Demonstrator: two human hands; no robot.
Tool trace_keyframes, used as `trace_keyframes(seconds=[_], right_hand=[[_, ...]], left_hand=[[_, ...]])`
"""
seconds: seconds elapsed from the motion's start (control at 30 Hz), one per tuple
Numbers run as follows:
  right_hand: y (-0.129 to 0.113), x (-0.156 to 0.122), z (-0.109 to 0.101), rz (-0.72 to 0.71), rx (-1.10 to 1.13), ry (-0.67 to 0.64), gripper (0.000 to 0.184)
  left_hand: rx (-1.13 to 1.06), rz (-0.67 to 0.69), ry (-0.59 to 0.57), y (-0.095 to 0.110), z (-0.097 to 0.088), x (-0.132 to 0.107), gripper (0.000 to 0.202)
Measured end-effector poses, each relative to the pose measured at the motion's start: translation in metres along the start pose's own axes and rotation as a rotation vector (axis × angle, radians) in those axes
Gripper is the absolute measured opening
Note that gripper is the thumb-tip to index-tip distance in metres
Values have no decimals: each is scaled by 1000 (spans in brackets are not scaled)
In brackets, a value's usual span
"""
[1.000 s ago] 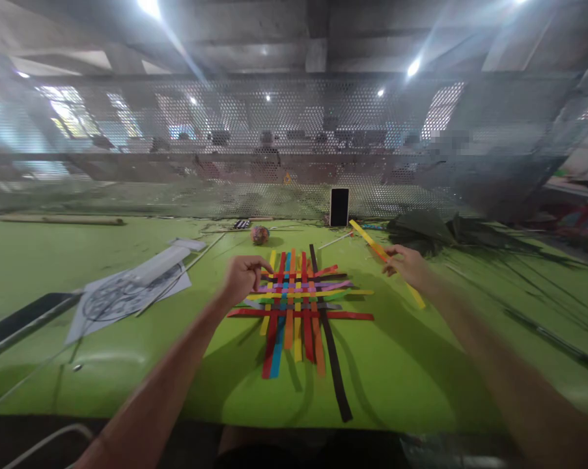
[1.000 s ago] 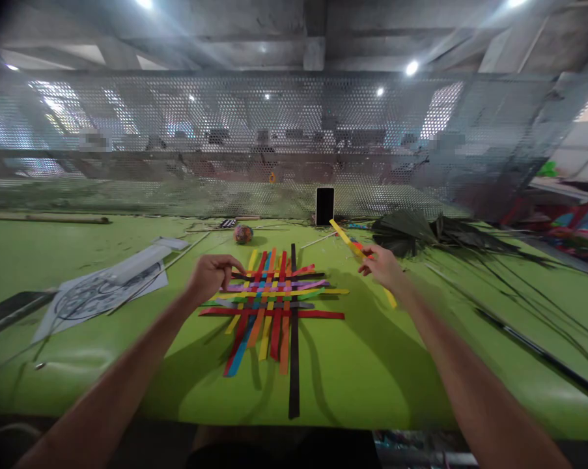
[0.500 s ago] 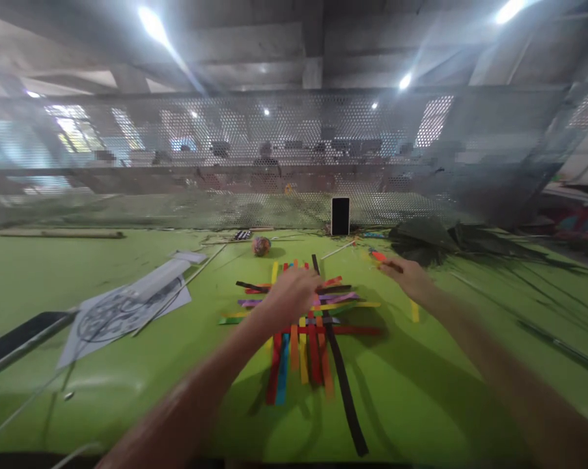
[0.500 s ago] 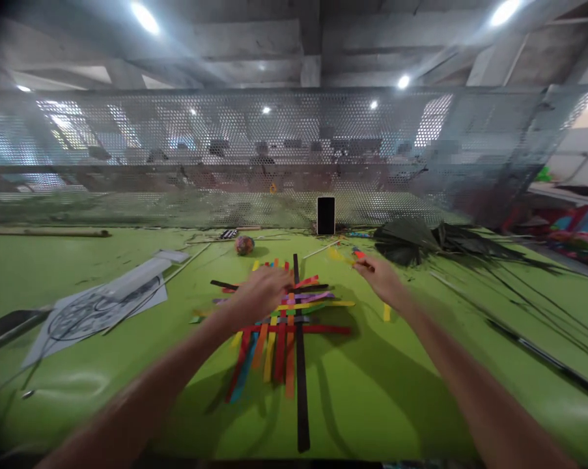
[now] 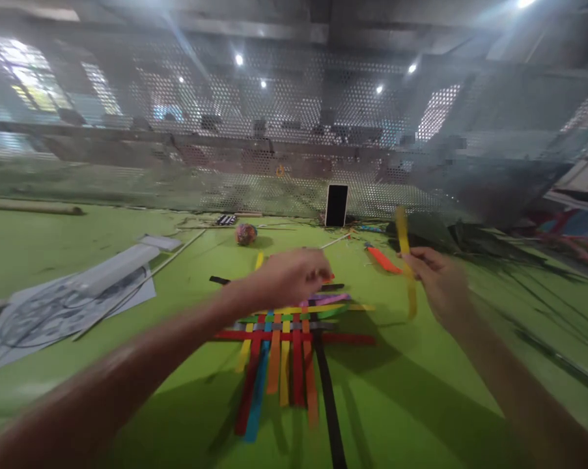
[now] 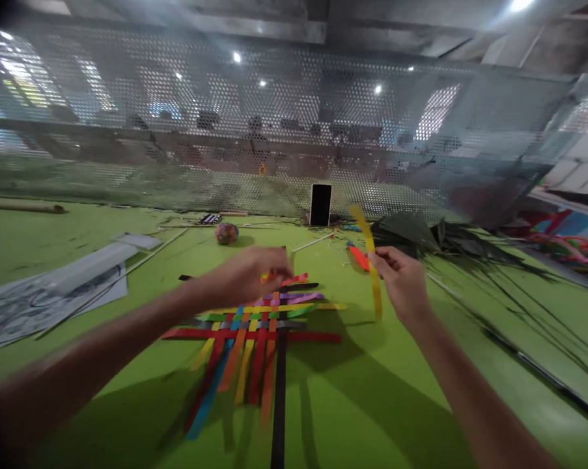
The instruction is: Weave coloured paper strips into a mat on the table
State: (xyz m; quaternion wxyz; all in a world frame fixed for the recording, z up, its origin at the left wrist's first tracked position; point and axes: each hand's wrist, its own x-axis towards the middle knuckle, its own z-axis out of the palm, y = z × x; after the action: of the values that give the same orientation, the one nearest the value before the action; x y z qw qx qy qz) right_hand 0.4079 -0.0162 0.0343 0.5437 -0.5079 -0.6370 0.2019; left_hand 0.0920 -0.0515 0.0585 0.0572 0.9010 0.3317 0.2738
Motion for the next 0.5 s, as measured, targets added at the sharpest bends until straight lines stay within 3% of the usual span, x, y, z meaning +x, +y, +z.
trace_keyframes(seconds=[0.1, 0.2, 0.33, 0.5], right_hand=[[-6, -4, -1, -4, 17, 9, 26], [-17, -12, 4, 4, 57, -117, 28], [-30, -25, 14, 32, 81, -350, 39], [-30, -31, 17, 35, -25, -426, 44]], left_hand=[[11, 140, -122, 25, 23, -46, 21], [22, 166, -111, 26, 36, -74, 19], [75, 123, -83, 13, 47, -82, 9], [94, 67, -132, 7, 59, -82, 13]])
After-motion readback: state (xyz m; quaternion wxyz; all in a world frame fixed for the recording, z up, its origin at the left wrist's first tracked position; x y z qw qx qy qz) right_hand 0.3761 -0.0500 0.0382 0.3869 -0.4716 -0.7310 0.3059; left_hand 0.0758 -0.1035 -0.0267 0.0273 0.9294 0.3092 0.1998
